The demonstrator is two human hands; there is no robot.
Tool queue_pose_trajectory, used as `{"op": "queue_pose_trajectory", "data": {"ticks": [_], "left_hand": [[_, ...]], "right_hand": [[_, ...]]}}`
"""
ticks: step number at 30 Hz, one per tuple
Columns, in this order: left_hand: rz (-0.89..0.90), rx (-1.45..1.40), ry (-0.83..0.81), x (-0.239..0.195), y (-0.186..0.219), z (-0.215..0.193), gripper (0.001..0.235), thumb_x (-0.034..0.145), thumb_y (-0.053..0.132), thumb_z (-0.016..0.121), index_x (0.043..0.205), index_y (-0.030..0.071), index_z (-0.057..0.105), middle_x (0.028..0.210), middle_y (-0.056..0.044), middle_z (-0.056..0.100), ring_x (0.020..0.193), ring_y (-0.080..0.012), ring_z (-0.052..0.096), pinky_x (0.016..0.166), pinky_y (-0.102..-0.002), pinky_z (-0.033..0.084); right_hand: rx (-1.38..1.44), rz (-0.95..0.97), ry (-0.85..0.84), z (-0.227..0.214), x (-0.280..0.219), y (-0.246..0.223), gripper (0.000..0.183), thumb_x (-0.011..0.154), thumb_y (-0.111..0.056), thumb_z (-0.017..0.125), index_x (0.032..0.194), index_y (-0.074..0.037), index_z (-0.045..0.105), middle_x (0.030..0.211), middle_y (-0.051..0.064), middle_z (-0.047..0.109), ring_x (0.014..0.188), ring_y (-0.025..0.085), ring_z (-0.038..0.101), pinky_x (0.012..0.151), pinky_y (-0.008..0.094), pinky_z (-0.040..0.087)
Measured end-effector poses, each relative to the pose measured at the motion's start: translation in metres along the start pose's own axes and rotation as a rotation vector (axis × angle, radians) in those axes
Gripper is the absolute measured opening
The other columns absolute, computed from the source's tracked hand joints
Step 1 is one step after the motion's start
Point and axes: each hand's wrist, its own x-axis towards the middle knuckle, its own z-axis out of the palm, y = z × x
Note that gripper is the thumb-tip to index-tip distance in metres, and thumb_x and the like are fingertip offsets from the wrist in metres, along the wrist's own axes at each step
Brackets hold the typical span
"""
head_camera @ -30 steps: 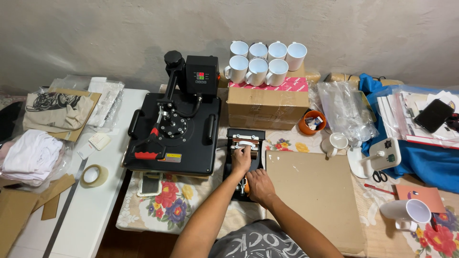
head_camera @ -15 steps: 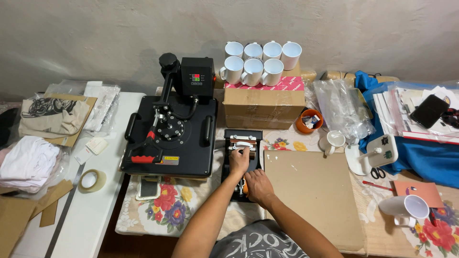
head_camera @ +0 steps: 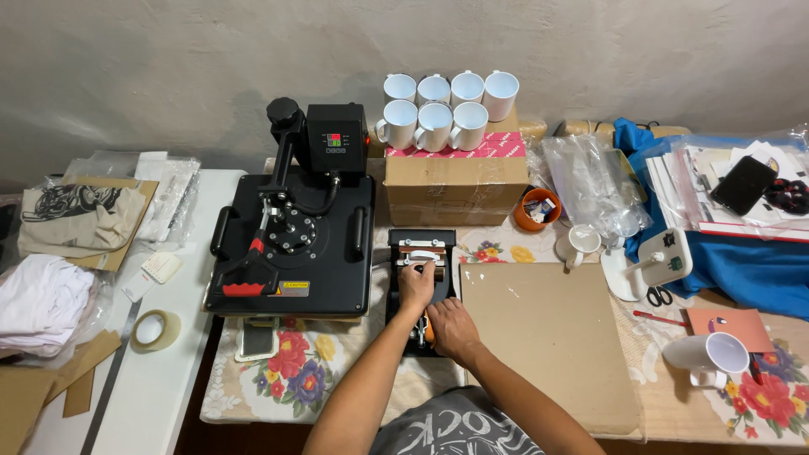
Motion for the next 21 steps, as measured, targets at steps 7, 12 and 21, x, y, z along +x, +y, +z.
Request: {"op": "queue_pose_trajectory", "data": {"ticks": [7,12,21], "left_hand": [[0.014,0.013,0.008,0.007,-0.013,0.006,0.046,0.089,0.037,0.07,0.051,0.013,0.058,0.052,0.002,0.041,0.057,-0.0193,0.054,0.059,-0.037,0.044],[0.008,0.025,0.006,0.001,-0.002,0.002,0.045,0.088,0.037,0.071,0.051,0.014,0.057,0.053,0.003,0.04,0.057,-0.0203,0.054,0.059,-0.037,0.044],[0.016,0.027,0.006,0.006,-0.009,0.004,0.045,0.087,0.036,0.07,0.05,0.014,0.057,0.052,0.003,0.04,0.057,-0.0201,0.054,0.059,-0.037,0.044]], "right_hand": [[0.004,-0.021,0.061,-0.01,0.002,-0.003,0.065,0.059,-0.056,0.088,0.1,-0.015,0.06,0.09,0.01,0.065,0.095,0.032,0.067,0.107,0.044,0.048],[0.004,-0.028,0.095,0.0,0.001,-0.001,0.067,0.054,-0.056,0.087,0.098,-0.014,0.059,0.088,0.01,0.062,0.093,0.033,0.066,0.106,0.046,0.048],[-0.014,-0.021,0.056,-0.012,0.003,-0.004,0.063,0.057,-0.055,0.084,0.099,-0.015,0.059,0.089,0.01,0.063,0.094,0.032,0.066,0.107,0.046,0.047]]}}
